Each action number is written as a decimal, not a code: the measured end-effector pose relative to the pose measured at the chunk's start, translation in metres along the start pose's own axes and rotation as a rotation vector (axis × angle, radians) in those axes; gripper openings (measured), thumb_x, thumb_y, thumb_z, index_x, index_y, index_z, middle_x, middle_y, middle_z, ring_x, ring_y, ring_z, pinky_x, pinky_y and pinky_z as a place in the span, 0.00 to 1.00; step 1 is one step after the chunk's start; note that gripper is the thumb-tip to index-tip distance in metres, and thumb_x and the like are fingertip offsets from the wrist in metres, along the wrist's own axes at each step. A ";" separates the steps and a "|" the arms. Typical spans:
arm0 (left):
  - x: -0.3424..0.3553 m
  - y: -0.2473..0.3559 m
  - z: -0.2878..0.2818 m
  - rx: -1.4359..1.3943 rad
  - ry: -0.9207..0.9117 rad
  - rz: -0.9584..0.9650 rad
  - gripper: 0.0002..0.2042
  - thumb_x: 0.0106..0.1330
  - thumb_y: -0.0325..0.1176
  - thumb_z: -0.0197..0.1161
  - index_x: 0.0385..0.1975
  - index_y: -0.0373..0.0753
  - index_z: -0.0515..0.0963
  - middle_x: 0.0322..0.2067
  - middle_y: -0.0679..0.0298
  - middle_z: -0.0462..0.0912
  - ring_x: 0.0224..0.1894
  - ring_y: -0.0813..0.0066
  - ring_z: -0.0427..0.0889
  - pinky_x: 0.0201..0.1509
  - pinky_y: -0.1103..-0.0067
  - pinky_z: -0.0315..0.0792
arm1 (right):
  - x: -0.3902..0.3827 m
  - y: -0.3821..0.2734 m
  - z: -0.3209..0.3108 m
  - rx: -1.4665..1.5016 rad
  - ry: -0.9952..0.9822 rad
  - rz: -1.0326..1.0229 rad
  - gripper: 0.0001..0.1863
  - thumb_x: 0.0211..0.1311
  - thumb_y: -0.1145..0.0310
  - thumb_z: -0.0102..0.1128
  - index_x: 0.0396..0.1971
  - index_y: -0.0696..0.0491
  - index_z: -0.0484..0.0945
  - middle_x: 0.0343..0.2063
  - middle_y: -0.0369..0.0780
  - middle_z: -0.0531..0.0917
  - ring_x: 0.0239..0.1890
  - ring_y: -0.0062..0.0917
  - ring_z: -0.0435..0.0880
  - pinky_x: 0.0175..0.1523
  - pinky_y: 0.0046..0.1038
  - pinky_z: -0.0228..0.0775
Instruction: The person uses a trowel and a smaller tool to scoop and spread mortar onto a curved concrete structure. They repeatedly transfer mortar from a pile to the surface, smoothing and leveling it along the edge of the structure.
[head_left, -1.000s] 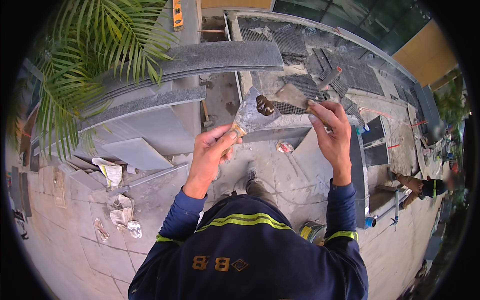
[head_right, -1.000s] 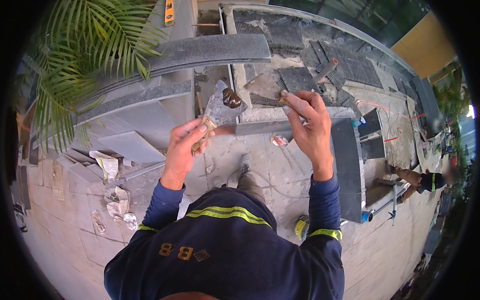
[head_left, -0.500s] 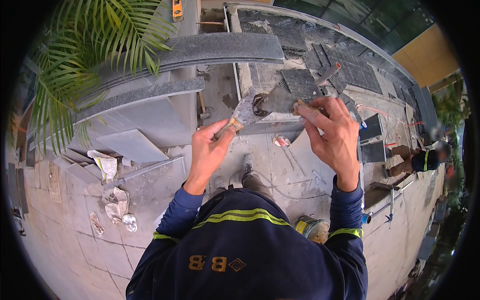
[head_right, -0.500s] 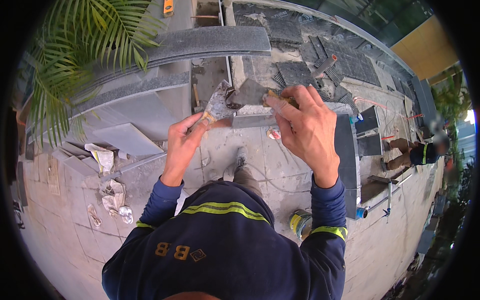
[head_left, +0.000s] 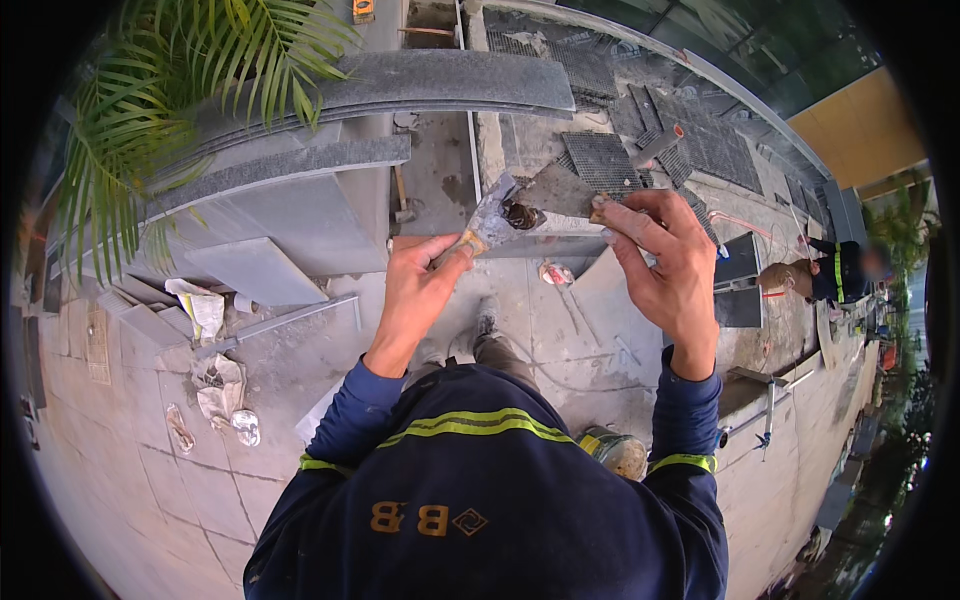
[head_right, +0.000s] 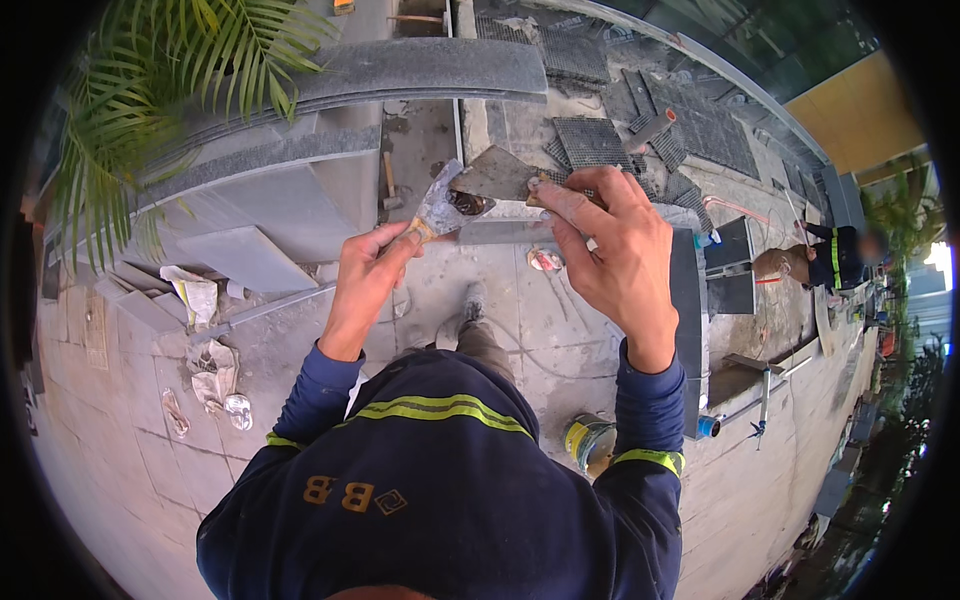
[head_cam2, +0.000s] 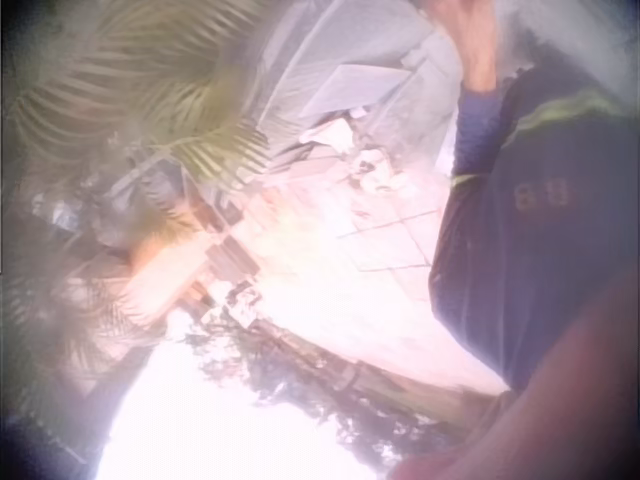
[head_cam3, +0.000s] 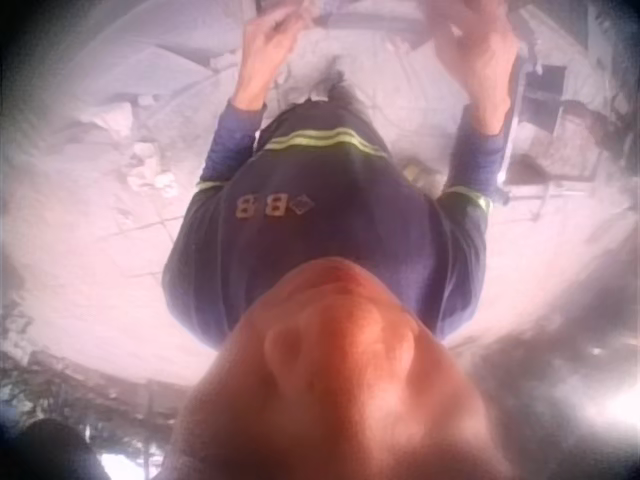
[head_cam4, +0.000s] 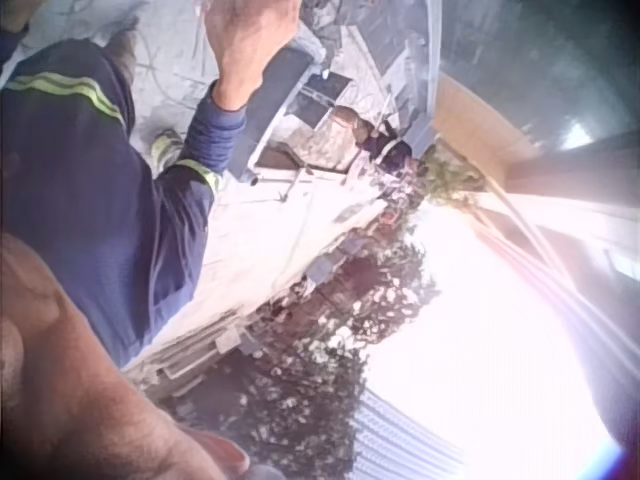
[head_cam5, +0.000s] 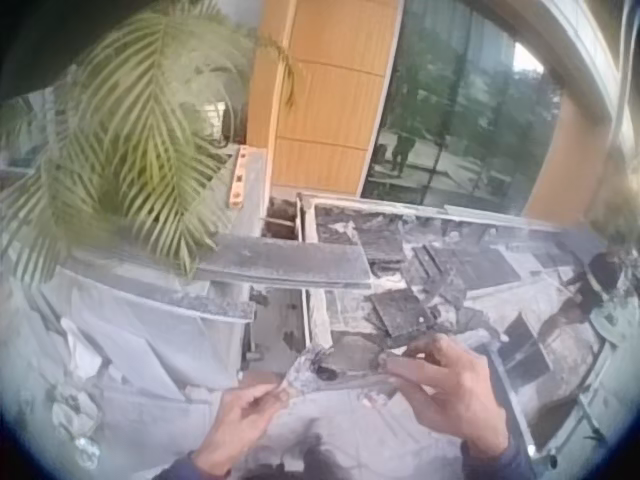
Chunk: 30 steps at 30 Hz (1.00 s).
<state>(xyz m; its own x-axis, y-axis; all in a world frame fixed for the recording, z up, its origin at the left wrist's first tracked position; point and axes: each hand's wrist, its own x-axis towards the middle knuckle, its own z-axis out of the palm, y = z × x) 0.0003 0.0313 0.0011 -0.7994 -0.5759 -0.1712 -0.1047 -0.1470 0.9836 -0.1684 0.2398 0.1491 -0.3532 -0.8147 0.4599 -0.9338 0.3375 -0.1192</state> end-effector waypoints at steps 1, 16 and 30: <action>0.000 0.000 0.003 -0.019 -0.010 0.004 0.20 0.71 0.35 0.66 0.57 0.28 0.82 0.33 0.65 0.86 0.24 0.89 0.68 0.26 0.85 0.63 | -0.002 -0.001 -0.002 0.011 -0.004 0.004 0.17 0.54 0.73 0.71 0.45 0.43 0.90 0.39 0.35 0.84 0.40 0.32 0.84 0.39 0.32 0.77; 0.004 0.005 0.007 -0.219 -0.195 -0.161 0.19 0.70 0.35 0.66 0.55 0.30 0.83 0.32 0.64 0.86 0.22 0.87 0.71 0.23 0.85 0.62 | -0.019 0.038 0.010 0.457 -0.146 0.170 0.21 0.56 0.79 0.72 0.50 0.47 0.89 0.44 0.40 0.84 0.44 0.29 0.85 0.48 0.29 0.78; 0.013 0.012 0.036 -0.278 0.023 0.266 0.25 0.79 0.37 0.59 0.70 0.30 0.70 0.44 0.63 0.87 0.32 0.85 0.75 0.33 0.84 0.70 | -0.047 -0.007 0.073 1.236 0.402 0.830 0.22 0.82 0.61 0.52 0.66 0.57 0.72 0.39 0.35 0.84 0.24 0.10 0.74 0.24 0.13 0.62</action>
<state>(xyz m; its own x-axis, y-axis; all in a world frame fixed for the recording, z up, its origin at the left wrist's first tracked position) -0.0321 0.0510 0.0128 -0.7632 -0.6407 0.0840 0.2720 -0.2006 0.9411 -0.1491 0.2411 0.0642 -0.9314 -0.3567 0.0720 -0.0241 -0.1371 -0.9903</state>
